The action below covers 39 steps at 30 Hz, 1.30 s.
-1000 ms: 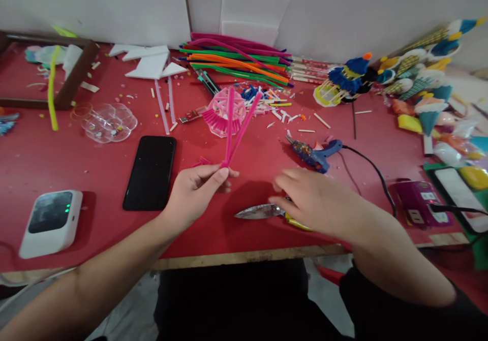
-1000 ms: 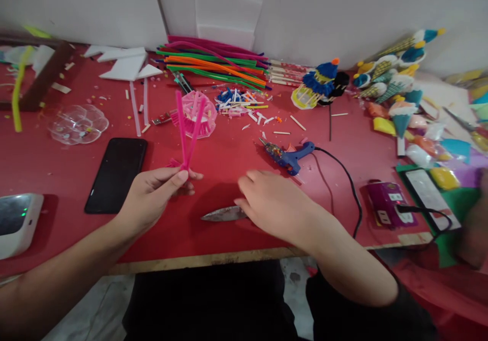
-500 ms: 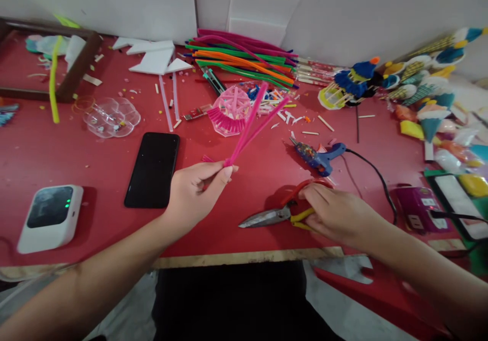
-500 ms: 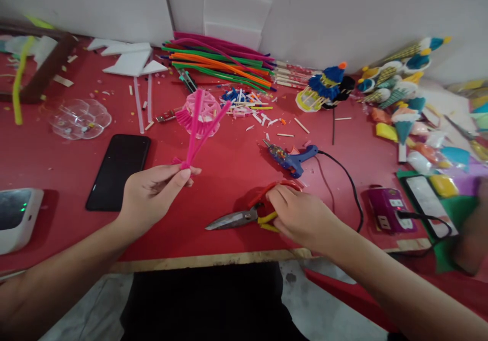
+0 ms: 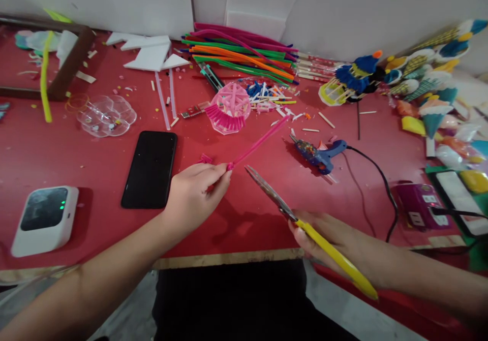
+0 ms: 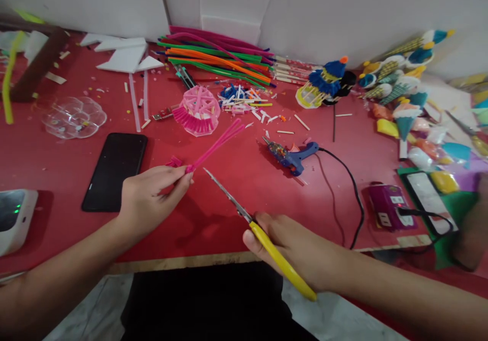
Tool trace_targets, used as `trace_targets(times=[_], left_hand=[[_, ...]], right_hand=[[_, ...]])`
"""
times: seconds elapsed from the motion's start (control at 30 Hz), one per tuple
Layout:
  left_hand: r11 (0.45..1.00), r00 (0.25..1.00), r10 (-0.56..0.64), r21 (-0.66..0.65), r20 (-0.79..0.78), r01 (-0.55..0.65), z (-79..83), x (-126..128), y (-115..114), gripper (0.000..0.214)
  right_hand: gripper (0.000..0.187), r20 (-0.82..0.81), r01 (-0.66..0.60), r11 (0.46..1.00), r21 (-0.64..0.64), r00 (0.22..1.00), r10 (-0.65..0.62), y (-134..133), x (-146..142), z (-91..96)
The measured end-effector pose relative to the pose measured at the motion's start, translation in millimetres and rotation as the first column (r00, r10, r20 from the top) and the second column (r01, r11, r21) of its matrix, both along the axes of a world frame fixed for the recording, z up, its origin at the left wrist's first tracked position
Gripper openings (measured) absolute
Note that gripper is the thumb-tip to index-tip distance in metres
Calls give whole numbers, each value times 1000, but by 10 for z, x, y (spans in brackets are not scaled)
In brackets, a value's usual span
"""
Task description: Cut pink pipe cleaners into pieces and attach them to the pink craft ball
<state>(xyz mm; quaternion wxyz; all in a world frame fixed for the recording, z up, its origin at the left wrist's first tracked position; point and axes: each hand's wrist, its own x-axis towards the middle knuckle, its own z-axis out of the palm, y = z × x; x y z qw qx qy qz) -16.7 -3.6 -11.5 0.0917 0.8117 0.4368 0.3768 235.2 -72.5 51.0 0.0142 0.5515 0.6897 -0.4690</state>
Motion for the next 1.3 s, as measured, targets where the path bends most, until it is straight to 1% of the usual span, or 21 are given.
trace_targets(times=[0.03,0.1,0.23,0.37,0.5,0.67,0.77,0.9,1.0,1.07,1.17,1.23,1.3], left_hand=[[1000,1000,-5,-12,-6,5,-8,1,-3,18],[999,1000,-15,-34,-9,15,-15,5,-11,18],[998,999,-37,-53,-21,36,-5,15,-22,17],[993,997,-42,-108,-58,36,4,21,-23,20],[981,993,-30,-195,-111,8,14,16,-31,24],[965,993,-1,-262,-117,-30,27,8,-43,22],[953,990,0,-301,-140,-43,37,2,-42,21],[935,978,-8,-347,-209,-67,56,-9,-25,22],[926,971,-31,-372,-238,-62,62,-16,-6,24],[923,968,-46,-382,-245,-52,61,-21,5,27],[925,969,-56,-378,-242,-41,63,-33,16,30],[930,970,-43,-363,-238,-48,74,-47,26,30],[939,974,-1,-335,-227,-77,93,-61,42,30]], right_hand=[[48,1,3,999,-48,1000,-3,0,-30,-3],[51,-7,23,995,-101,1000,-24,10,-63,-31],[55,-29,46,989,-142,998,-50,51,-64,-111],[56,-18,71,971,-227,997,-77,97,-83,-123],[60,14,66,974,-217,998,-64,137,-121,-103],[62,49,68,973,-221,997,-58,177,-132,-87],[62,72,72,966,-247,996,-55,210,-129,-77],[63,44,83,950,-301,996,-73,260,-151,-64],[64,44,92,940,-329,996,-83,283,-174,-65],[65,41,87,944,-319,996,-78,290,-168,-92],[64,21,41,959,-279,999,-37,299,-95,-169],[60,25,-15,971,-239,999,21,307,-11,-218],[55,108,-91,985,-147,988,107,311,82,-243]])
